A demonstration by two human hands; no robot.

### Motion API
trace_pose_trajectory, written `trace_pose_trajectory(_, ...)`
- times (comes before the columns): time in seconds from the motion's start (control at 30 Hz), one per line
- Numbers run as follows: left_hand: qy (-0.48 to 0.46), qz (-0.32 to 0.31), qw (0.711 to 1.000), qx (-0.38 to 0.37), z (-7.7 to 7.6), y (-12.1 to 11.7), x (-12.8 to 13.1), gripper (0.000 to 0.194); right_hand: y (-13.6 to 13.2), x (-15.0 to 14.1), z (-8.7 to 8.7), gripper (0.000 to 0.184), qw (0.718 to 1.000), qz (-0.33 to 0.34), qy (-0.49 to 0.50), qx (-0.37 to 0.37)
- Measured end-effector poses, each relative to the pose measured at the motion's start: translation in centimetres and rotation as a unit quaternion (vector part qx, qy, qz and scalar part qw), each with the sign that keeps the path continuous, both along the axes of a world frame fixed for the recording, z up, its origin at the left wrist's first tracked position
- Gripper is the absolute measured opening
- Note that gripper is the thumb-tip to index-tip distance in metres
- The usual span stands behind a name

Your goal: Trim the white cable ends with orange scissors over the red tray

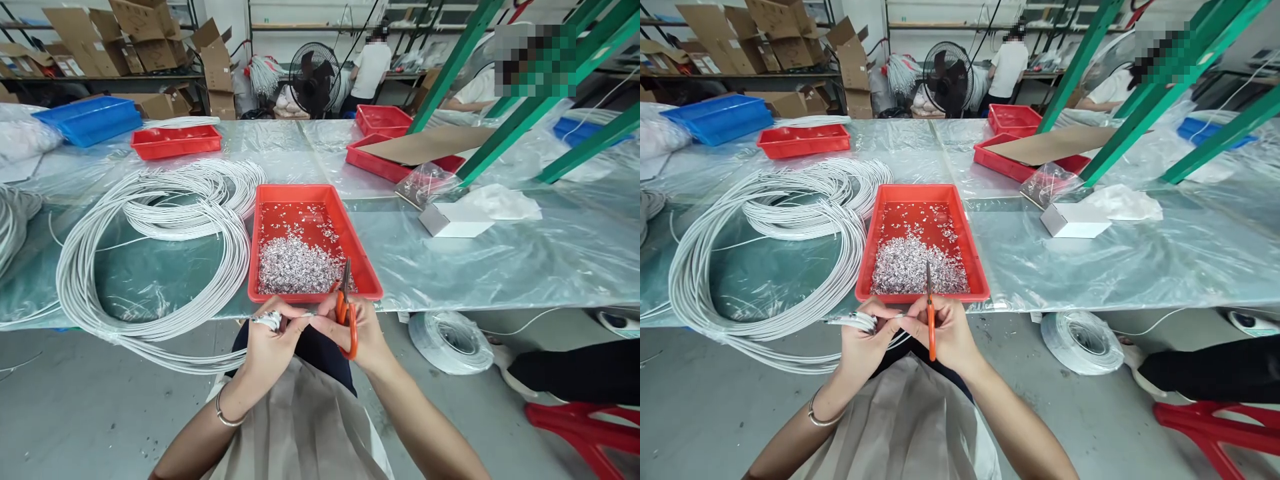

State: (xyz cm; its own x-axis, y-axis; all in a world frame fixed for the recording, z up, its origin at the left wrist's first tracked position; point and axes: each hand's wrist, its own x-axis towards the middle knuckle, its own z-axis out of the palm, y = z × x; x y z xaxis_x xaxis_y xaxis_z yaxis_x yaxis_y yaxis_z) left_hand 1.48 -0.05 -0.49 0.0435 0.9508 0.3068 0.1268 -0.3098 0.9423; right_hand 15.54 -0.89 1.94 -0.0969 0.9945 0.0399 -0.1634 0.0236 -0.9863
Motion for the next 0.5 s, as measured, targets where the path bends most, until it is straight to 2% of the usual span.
trace_pose_trajectory(0.1, 0.021, 0.01, 1.0, 0.019, -0.3, 0.1, 0.2, 0.009, 0.8, 0.9, 0.3, 0.033, 0.995, 0.069, 0.047, -0.047)
trace_pose_trajectory(0.17, 0.032, -0.006, 0.999, -0.012, -0.4, 0.3, 0.1, 0.01, 1.9, 2.0, 0.7, 0.033, 0.996, 0.079, 0.019, -0.047)
trace_pose_trajectory(0.23, 0.04, -0.064, 0.995, -0.061, -0.3, 0.5, -0.3, 0.011, 3.5, 3.3, 1.1, 0.027, 0.995, 0.021, -0.098, -0.007)
trace_pose_trajectory(0.3, 0.052, -0.143, 0.984, -0.094, -0.3, 0.6, -1.0, 0.017, 5.2, 4.5, 1.1, 0.019, 0.964, -0.094, -0.244, 0.055)
trace_pose_trajectory(0.33, 0.057, -0.176, 0.977, -0.104, -0.3, 0.6, -1.5, 0.02, 5.8, 4.9, 1.0, 0.015, 0.944, -0.121, -0.298, 0.078)
trace_pose_trajectory(0.4, 0.052, -0.226, 0.964, -0.133, -0.4, 0.5, -2.3, 0.025, 6.5, 5.5, 0.5, 0.022, 0.93, -0.119, -0.33, 0.109)
trace_pose_trajectory(0.5, -0.01, -0.262, 0.943, -0.203, -0.4, 0.1, -3.1, 0.032, 5.6, 5.4, 0.0, 0.043, 0.947, -0.049, -0.291, 0.126)
